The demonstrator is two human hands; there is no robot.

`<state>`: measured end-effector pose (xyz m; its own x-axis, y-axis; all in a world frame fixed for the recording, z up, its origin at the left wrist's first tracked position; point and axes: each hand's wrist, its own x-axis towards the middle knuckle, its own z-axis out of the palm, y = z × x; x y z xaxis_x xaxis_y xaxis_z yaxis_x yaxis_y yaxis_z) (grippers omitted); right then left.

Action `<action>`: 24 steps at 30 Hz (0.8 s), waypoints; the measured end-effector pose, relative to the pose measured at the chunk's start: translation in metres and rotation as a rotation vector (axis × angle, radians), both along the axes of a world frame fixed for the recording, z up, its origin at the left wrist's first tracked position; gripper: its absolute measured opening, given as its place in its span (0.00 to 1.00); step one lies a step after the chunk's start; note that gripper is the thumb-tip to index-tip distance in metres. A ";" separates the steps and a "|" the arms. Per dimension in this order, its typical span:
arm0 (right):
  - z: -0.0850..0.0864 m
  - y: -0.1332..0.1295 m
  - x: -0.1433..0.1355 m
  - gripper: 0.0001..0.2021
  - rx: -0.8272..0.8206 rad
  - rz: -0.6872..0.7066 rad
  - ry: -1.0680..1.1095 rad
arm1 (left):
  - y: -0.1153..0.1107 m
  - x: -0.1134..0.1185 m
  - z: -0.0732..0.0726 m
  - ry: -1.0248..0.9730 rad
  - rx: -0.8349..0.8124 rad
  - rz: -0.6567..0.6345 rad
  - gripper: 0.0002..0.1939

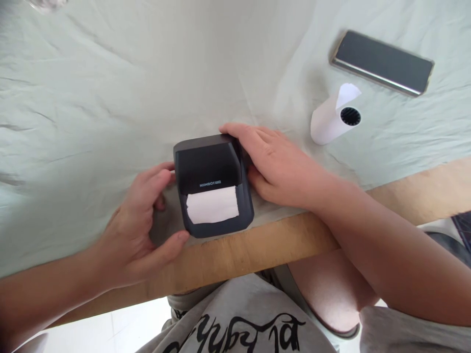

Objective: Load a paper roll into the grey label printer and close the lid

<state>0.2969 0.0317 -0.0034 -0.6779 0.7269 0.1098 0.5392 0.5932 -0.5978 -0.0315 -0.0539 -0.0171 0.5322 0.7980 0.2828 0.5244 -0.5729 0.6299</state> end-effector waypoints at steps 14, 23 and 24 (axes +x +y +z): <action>0.010 -0.004 -0.001 0.41 -0.083 0.005 -0.010 | -0.002 0.006 -0.001 0.190 0.039 0.104 0.60; 0.004 -0.004 0.002 0.39 0.019 0.066 0.003 | 0.000 0.004 0.007 0.331 0.271 -0.027 0.50; 0.003 -0.004 0.002 0.40 0.027 0.069 0.009 | 0.000 0.004 0.006 0.347 0.298 -0.026 0.49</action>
